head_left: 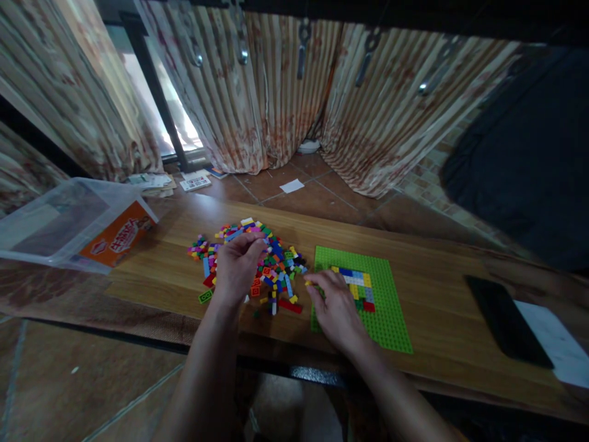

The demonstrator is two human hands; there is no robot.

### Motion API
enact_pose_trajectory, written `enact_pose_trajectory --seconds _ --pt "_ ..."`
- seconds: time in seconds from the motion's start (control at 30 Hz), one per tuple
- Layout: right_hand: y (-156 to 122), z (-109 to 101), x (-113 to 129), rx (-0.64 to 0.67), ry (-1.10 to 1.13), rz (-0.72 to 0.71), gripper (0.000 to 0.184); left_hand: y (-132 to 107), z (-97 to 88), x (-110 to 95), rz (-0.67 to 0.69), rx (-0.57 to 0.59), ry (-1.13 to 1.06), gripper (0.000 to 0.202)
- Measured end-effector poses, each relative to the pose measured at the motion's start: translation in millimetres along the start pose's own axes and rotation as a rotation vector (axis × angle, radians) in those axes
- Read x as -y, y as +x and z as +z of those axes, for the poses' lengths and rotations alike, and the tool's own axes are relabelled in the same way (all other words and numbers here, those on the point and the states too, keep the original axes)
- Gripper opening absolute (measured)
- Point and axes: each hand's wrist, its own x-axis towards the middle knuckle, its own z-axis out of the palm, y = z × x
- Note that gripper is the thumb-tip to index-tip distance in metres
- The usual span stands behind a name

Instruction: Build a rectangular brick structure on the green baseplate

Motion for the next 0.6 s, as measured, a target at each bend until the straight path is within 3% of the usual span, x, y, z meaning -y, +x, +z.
enact_pose_trajectory --seconds 0.27,0.6 --pt "-7 -26 -19 -0.037 0.209 0.177 0.011 1 3.6 3 -0.013 0.002 -0.046 0.021" --pt "-9 -13 -14 0.022 0.126 0.041 0.014 1 5.8 7 -0.023 0.028 -0.025 0.018"
